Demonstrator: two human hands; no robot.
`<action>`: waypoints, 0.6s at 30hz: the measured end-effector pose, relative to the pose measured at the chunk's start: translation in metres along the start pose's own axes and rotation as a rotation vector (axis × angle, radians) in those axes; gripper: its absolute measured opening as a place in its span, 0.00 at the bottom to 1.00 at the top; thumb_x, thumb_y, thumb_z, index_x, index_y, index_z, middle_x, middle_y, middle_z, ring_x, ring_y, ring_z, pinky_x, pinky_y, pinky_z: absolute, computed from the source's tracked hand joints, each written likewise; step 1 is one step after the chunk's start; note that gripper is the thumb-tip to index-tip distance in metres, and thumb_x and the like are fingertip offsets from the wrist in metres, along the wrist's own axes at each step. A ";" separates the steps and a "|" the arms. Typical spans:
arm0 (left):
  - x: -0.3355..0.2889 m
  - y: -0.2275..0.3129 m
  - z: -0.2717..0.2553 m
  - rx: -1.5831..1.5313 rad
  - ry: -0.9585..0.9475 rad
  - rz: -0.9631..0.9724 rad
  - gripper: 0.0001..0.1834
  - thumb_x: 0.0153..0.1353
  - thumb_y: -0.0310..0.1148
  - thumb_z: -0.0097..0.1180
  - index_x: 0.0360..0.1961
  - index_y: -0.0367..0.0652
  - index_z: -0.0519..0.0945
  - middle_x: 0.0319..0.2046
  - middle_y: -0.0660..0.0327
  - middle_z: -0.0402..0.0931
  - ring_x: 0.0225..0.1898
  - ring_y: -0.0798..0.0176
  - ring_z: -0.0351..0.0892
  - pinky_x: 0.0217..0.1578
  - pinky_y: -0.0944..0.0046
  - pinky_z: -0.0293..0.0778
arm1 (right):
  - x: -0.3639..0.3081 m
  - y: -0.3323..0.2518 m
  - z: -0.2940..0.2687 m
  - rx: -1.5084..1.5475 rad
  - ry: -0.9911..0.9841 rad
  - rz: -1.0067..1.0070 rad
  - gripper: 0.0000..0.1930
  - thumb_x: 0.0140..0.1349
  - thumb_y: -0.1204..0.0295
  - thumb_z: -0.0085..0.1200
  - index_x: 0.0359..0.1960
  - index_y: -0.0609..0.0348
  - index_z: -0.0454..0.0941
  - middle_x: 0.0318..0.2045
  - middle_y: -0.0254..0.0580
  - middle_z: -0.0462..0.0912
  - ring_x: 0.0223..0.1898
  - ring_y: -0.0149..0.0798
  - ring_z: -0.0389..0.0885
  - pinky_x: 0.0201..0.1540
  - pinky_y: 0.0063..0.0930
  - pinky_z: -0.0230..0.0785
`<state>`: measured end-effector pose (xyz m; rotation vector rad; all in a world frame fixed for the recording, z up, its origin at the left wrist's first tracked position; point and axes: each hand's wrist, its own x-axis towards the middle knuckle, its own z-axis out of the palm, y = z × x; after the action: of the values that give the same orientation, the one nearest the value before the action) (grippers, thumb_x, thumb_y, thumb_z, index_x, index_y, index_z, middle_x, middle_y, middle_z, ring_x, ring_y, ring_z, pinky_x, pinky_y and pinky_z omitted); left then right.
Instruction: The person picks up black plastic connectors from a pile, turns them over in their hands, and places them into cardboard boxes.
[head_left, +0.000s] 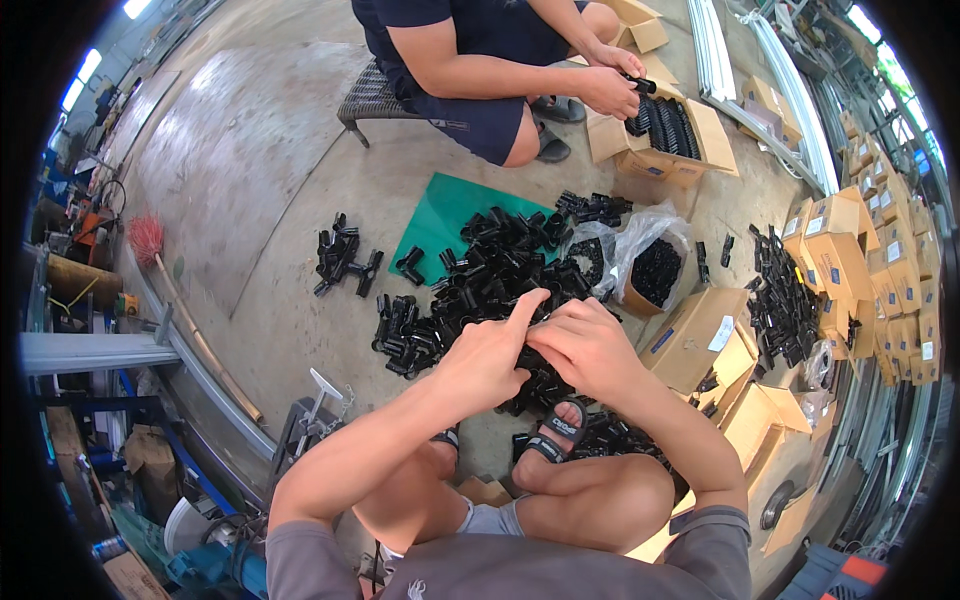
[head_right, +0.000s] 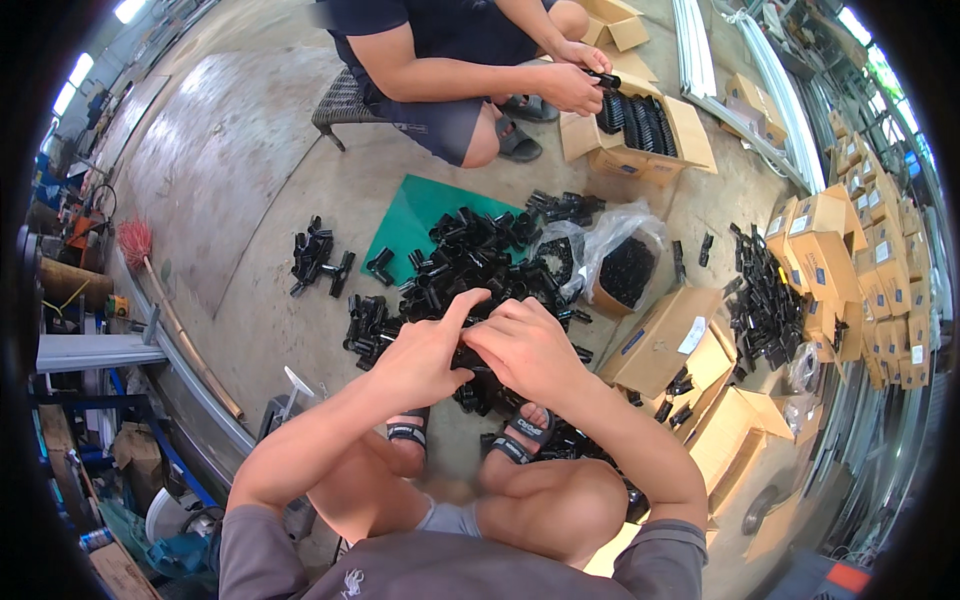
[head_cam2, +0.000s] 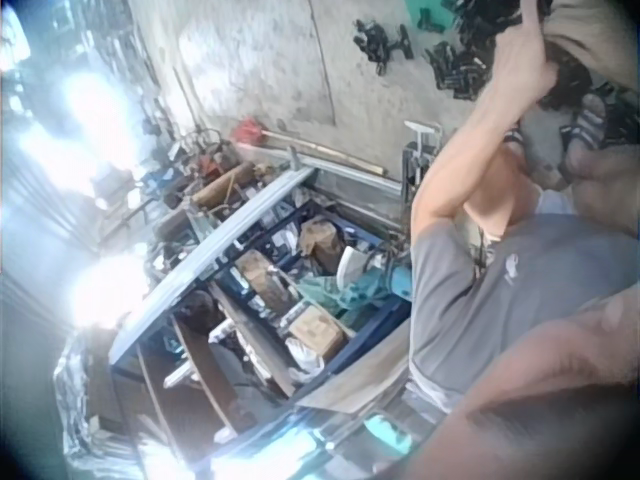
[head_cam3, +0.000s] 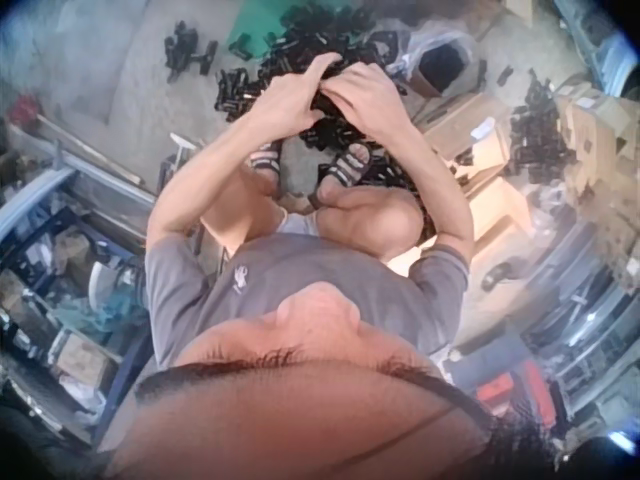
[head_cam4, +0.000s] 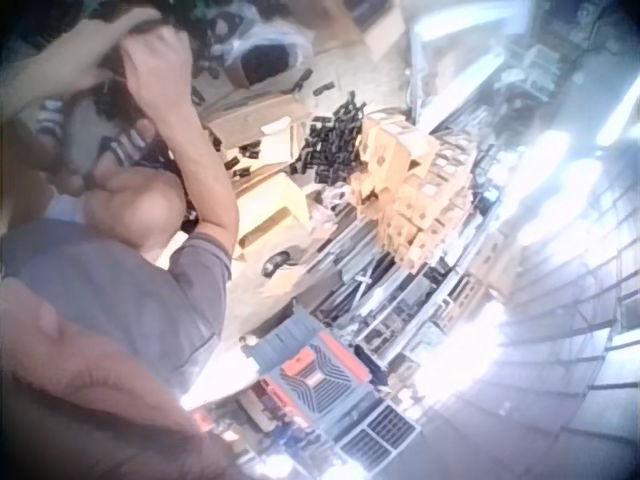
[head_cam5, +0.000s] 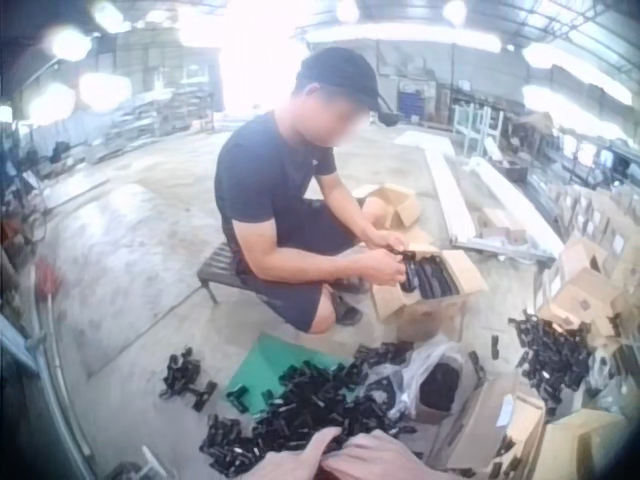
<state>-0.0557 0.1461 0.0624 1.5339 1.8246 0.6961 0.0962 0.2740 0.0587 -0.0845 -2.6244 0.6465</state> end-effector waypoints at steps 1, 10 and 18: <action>0.002 0.001 0.002 0.011 -0.013 -0.006 0.50 0.46 0.21 0.67 0.70 0.46 0.54 0.32 0.45 0.84 0.36 0.37 0.84 0.36 0.44 0.78 | -0.001 0.001 0.001 -0.024 -0.028 -0.003 0.09 0.55 0.74 0.65 0.38 0.54 0.85 0.31 0.33 0.83 0.38 0.39 0.79 0.41 0.34 0.66; 0.015 -0.007 0.012 -0.004 -0.002 0.046 0.42 0.45 0.21 0.67 0.62 0.42 0.59 0.31 0.43 0.83 0.36 0.35 0.83 0.36 0.44 0.78 | -0.015 0.003 -0.004 -0.151 -0.130 0.017 0.09 0.56 0.72 0.62 0.40 0.52 0.84 0.40 0.31 0.81 0.46 0.38 0.75 0.47 0.35 0.64; 0.017 0.000 0.009 0.019 -0.046 0.009 0.41 0.46 0.22 0.68 0.60 0.41 0.59 0.32 0.43 0.83 0.37 0.36 0.83 0.37 0.44 0.78 | -0.014 0.000 -0.002 -0.156 -0.105 0.071 0.08 0.56 0.73 0.62 0.38 0.55 0.82 0.40 0.33 0.79 0.46 0.40 0.75 0.47 0.36 0.63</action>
<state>-0.0503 0.1628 0.0539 1.5593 1.7959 0.6441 0.1095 0.2724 0.0546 -0.1961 -2.7808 0.4804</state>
